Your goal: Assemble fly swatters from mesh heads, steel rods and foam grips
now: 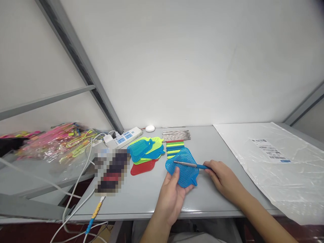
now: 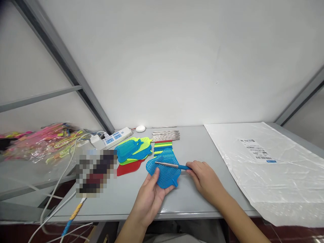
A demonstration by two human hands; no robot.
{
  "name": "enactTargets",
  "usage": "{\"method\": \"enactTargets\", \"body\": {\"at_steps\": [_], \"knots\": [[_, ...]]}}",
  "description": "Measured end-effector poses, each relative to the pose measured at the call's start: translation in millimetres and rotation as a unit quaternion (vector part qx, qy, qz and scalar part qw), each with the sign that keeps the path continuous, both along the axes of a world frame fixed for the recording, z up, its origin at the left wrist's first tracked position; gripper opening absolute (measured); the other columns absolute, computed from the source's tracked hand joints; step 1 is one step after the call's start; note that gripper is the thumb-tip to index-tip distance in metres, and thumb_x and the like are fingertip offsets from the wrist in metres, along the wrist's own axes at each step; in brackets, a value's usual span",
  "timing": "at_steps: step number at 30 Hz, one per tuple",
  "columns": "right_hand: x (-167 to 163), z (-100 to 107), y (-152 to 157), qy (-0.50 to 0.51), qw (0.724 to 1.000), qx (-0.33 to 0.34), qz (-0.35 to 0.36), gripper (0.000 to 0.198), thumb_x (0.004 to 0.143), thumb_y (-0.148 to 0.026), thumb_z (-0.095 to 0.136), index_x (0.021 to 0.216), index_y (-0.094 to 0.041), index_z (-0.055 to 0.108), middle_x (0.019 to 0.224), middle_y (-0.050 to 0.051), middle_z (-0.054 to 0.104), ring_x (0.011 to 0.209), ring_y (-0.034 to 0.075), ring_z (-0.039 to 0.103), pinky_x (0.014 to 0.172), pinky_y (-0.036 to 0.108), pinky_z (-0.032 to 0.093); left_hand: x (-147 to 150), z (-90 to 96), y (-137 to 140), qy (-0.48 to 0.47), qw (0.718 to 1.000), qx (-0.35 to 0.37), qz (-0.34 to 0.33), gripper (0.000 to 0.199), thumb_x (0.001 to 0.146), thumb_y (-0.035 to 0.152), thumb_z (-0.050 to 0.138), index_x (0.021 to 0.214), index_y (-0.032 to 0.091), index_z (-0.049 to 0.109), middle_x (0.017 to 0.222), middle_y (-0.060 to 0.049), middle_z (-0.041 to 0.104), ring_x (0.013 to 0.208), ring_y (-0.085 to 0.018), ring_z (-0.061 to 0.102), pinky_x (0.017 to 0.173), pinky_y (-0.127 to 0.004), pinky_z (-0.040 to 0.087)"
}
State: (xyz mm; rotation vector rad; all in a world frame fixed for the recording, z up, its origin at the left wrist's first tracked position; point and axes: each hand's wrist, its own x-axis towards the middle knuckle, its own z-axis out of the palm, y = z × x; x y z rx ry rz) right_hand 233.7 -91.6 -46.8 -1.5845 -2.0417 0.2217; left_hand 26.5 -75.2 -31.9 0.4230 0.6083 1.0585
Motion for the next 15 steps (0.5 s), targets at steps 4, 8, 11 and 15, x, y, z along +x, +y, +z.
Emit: {"method": "enactTargets", "body": {"at_steps": [4, 8, 11, 15], "knots": [[1.3, -1.0, -0.2, 0.006, 1.0, 0.007, -0.01, 0.023, 0.101, -0.032, 0.035, 0.107, -0.022, 0.055, 0.091, 0.006, 0.065, 0.081, 0.021, 0.059, 0.074, 0.036, 0.044, -2.6, -3.5, -4.5, 0.035, 0.996, 0.035, -0.069, 0.048, 0.081, 0.015, 0.071, 0.126, 0.025, 0.055, 0.117, -0.008, 0.068, 0.108, -0.023, 0.064, 0.096, -0.046, 0.049], [4.3, -2.3, -1.4, 0.024, 0.999, 0.011, -0.042, 0.022, 0.1, -0.033, 0.037, 0.109, -0.023, 0.055, 0.095, 0.006, 0.066, 0.084, 0.022, 0.06, 0.074, 0.036, 0.046, 0.6, -7.8, -0.8, 0.047, 0.998, 0.044, -0.007, 0.036, 0.082, 0.018, 0.071, 0.117, 0.019, 0.06, 0.116, -0.01, 0.068, 0.11, -0.024, 0.064, 0.098, -0.039, 0.05], [6.7, -2.0, -2.9, 0.037, 0.998, 0.022, -0.052, 0.022, 0.1, -0.033, 0.037, 0.109, -0.024, 0.055, 0.096, 0.006, 0.066, 0.083, 0.022, 0.06, 0.073, 0.036, 0.046, -0.5, -7.9, 6.9, 0.014, 0.998, 0.014, 0.064, 0.033, 0.082, 0.016, 0.071, 0.114, 0.018, 0.062, 0.119, -0.008, 0.068, 0.111, -0.023, 0.064, 0.1, -0.035, 0.049], [5.6, -0.1, -5.1, 0.023, 1.0, 0.016, 0.0, 0.018, 0.1, -0.031, 0.038, 0.107, -0.024, 0.054, 0.088, 0.004, 0.063, 0.077, 0.02, 0.057, 0.07, 0.035, 0.045, -6.4, -6.8, 16.3, -0.045, 0.988, -0.04, 0.143, 0.023, 0.086, 0.011, 0.065, 0.107, 0.017, 0.064, 0.114, -0.008, 0.07, 0.106, -0.022, 0.067, 0.102, -0.039, 0.05]]}}
